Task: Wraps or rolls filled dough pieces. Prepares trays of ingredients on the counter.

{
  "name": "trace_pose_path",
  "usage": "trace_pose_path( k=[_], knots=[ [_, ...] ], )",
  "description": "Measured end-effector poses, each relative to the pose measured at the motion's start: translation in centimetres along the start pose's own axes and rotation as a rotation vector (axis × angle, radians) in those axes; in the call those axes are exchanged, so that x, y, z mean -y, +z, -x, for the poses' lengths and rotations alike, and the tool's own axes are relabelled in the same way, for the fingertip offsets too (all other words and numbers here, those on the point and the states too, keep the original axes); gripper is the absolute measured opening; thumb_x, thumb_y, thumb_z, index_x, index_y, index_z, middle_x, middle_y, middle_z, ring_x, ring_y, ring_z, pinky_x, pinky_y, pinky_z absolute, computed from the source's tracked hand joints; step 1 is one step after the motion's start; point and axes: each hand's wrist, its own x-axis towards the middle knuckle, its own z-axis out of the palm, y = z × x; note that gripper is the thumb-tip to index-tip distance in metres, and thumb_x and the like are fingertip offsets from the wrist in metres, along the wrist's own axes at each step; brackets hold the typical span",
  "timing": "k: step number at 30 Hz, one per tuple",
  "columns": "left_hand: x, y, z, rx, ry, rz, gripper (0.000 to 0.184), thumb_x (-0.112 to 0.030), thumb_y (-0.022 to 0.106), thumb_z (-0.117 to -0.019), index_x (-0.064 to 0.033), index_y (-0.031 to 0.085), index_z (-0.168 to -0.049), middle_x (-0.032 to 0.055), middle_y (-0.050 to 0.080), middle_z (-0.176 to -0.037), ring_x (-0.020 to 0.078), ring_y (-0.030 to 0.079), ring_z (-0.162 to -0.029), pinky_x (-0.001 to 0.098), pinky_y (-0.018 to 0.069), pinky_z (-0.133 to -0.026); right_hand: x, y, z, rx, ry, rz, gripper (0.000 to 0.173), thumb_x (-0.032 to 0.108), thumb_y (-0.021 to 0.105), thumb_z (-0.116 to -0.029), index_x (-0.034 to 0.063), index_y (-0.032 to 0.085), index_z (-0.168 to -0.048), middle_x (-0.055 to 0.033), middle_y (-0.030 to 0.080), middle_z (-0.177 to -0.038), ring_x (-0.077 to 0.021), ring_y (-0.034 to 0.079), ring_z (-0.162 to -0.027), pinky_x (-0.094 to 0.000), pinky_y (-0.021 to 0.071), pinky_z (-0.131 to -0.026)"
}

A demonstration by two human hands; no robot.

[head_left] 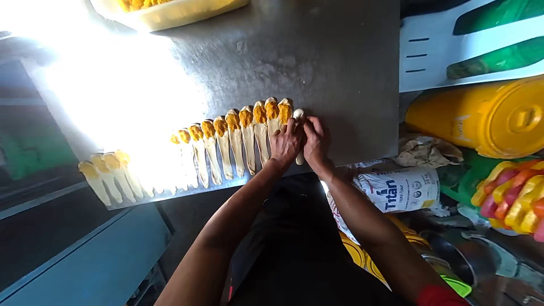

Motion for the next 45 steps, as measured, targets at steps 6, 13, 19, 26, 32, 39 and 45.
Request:
trace_pose_path(
  k=[6, 13, 19, 26, 32, 39, 45],
  knots=[
    [-1.0, -4.4, -1.0, 0.27, -0.046, -0.03, 0.034, -0.004, 0.063, -0.0943, -0.0075, 0.068, -0.128, 0.0171, 0.051, -0.145, 0.0354, 0.067, -0.094, 0.0507, 0.057, -0.075, -0.8, -2.9, -2.5, 0.12, -0.147, 0.099, 0.019, 0.001, 0.063, -0.0949, 0.0099, 0.076, -0.107, -0.0112, 0.064, -0.131, -0.0336, 0.061, -0.118, -0.0565, 0.05, -0.091],
    [0.4, -2.3, 6.1, 0.149, -0.11, 0.32, 0.026, -0.01, 0.06, -0.0974, -0.001, 0.067, -0.121, 0.016, 0.049, -0.148, 0.0285, 0.07, -0.095, 0.0433, 0.0627, -0.08, -0.3, 1.7, -9.0, -0.052, -0.222, 0.209, 0.05, 0.052, 0.052, -0.1038, 0.0062, 0.071, -0.095, -0.0147, 0.067, -0.099, -0.0314, 0.068, -0.093, -0.0477, 0.0552, -0.074],
    [-2.1, 1.0, 10.6, 0.223, 0.214, 0.091, 0.028, -0.008, 0.047, -0.1041, 0.0021, 0.067, -0.12, 0.0238, 0.037, -0.161, 0.0419, 0.033, -0.151, 0.0589, 0.0341, -0.12, 0.0, 2.1, -13.0, -0.06, -0.388, 0.28, 0.058, 0.051, 0.049, -0.1057, 0.0039, 0.066, -0.077, -0.0139, 0.065, -0.077, -0.0324, 0.068, -0.075, -0.0479, 0.0508, -0.062],
    [-3.2, 6.3, 13.9, 0.233, 0.268, -0.065, 0.033, 0.0, 0.035, -0.1048, 0.0096, 0.064, -0.119, 0.023, 0.021, -0.169, 0.0364, 0.022, -0.157, 0.0483, 0.028, -0.127, -0.7, 3.4, -14.4, -0.139, -0.319, 0.397, 0.056, 0.055, 0.04, -0.1066, 0.0054, 0.067, -0.112, -0.0179, 0.066, -0.117, -0.0383, 0.059, -0.119, -0.057, 0.047, -0.094],
    [-2.2, 6.7, 14.4, 0.238, 0.327, -0.073, 0.034, -0.001, 0.035, -0.1054, 0.0096, 0.063, -0.121, 0.0249, 0.026, -0.167, 0.0376, 0.023, -0.157, 0.0521, 0.0272, -0.126, -0.8, 2.5, -0.9, 0.128, -0.237, 0.349, 0.084, 0.059, 0.03, -0.106, -0.0018, 0.019, -0.163, -0.0199, 0.013, -0.172, -0.0323, 0.009, -0.16, -0.0613, 0.0085, -0.128],
    [-2.5, 7.6, 15.2, 0.187, 0.314, -0.059, 0.037, -0.003, 0.034, -0.1062, 0.0081, 0.062, -0.127, 0.0234, 0.028, -0.166, 0.0361, 0.02, -0.158, 0.0537, 0.0243, -0.127, -0.8, 1.4, 4.6, -0.041, -0.223, 0.218, 0.047, 0.042, 0.05, -0.1047, 0.0101, 0.062, -0.138, -0.0152, 0.06, -0.141, -0.0324, 0.057, -0.129, -0.051, 0.0473, -0.106],
    [-2.9, 7.4, 15.1, 0.216, 0.336, -0.113, 0.036, -0.003, 0.034, -0.1057, 0.0087, 0.062, -0.126, 0.0233, 0.017, -0.17, 0.0338, 0.015, -0.159, 0.0482, 0.0238, -0.128, 0.5, 2.3, -5.3, -0.064, -0.359, 0.311, 0.06, 0.051, 0.047, -0.1061, 0.0032, 0.067, -0.075, -0.0138, 0.067, -0.076, -0.0304, 0.068, -0.073, -0.0486, 0.0525, -0.069]
  ],
)
